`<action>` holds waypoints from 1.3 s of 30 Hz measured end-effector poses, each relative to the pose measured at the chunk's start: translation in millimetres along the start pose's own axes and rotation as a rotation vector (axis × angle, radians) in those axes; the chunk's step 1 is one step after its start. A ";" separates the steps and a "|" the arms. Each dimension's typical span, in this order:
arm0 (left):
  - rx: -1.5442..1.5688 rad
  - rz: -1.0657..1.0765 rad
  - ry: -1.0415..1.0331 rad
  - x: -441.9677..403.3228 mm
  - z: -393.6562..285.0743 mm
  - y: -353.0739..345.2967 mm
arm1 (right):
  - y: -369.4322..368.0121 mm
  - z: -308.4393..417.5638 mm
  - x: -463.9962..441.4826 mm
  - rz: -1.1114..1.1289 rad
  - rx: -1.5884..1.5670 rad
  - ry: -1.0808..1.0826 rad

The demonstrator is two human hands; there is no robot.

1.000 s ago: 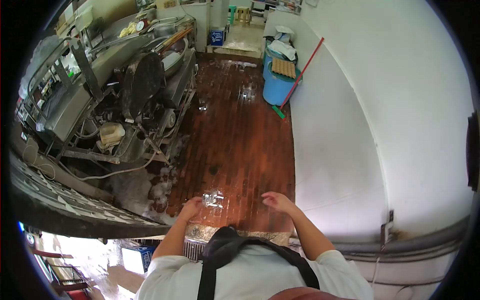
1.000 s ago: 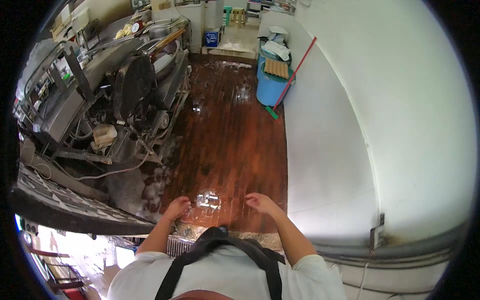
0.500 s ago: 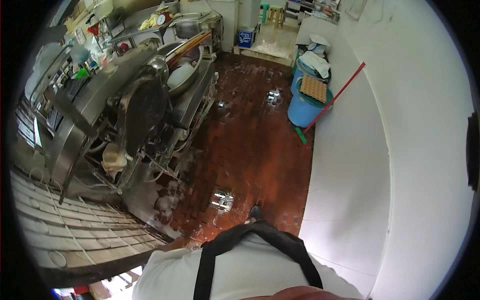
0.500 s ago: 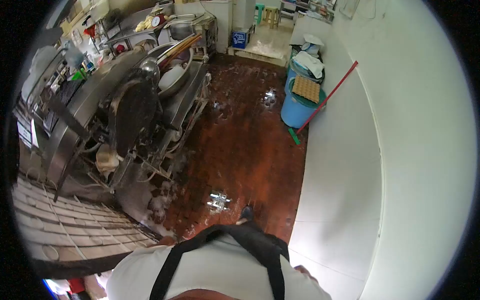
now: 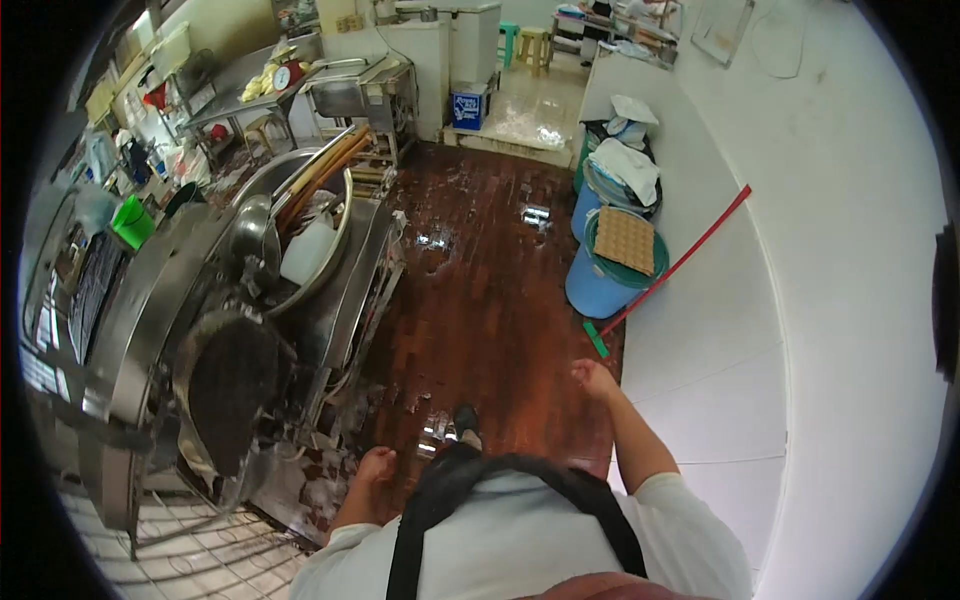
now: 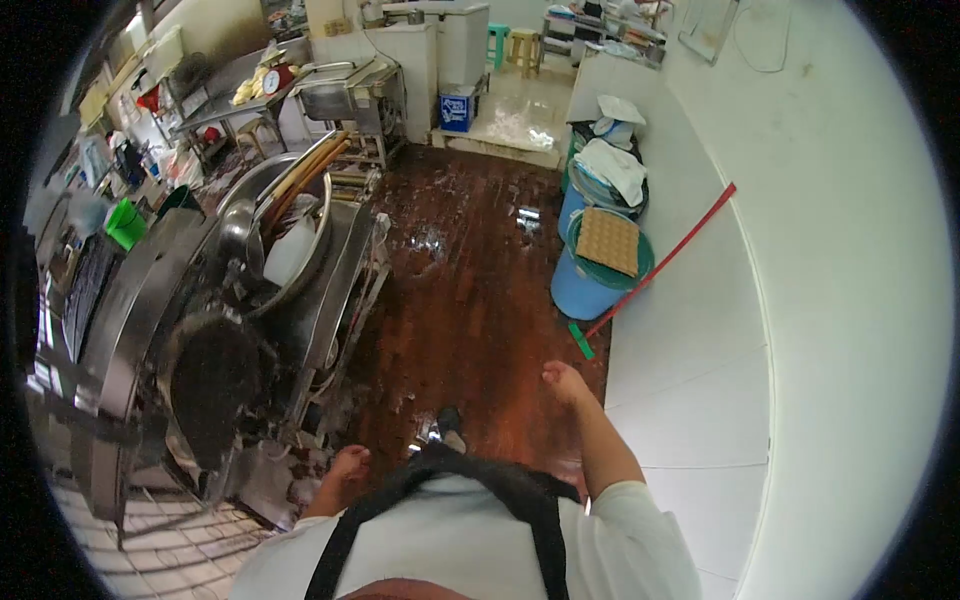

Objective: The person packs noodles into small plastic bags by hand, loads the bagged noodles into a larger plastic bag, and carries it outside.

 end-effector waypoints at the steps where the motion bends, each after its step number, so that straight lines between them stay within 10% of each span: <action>1: -0.017 0.043 -0.001 -18.4 -25.2 -4.0 | 0.1 2.5 -20.2 0.019 0.109 0.024; 6: -0.610 -0.138 0.021 -87.8 -178.4 -6.6 | -19.0 -300.4 -57.1 0.369 0.773 0.118; 8: -0.735 -0.146 -0.077 -129.1 -237.7 -5.4 | 24.9 -268.7 -0.6 0.360 0.340 -0.652; 9: -0.698 -0.169 -0.116 -129.4 -278.1 -10.6 | 33.1 -206.9 8.7 0.007 -0.135 -0.589; 16: -0.214 -0.175 -0.081 -146.6 -517.7 -71.8 | 49.7 -231.8 -29.1 0.169 -0.331 -1.134; 21: -0.170 -0.115 -0.107 -213.2 -616.3 -94.0 | 79.3 -250.6 -272.9 0.357 -0.120 -0.859; 26: -0.094 -0.181 -0.241 -219.5 -751.1 -122.5 | 85.5 -158.7 -635.0 0.760 1.046 0.427; 27: -0.078 -0.175 -0.255 -226.8 -774.3 -125.3 | 119.0 -79.8 -695.3 0.387 0.671 0.195; 30: -0.085 -0.169 -0.291 -257.6 -845.2 -131.5 | 133.7 36.6 -826.8 0.165 0.273 0.214; 39: -0.308 -0.127 -0.437 -356.2 -1098.8 -174.3 | 136.5 123.2 -1015.7 0.428 0.239 0.133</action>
Point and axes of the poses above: each hand's wrist, its own x-axis away from the middle knuckle, its own y-axis out of the back of the hand, z = x × y, the point moved 8 cm from there along -x, towards the middle knuckle, and after that the axes turned 12 degrees about y, right-handed, at the moved point
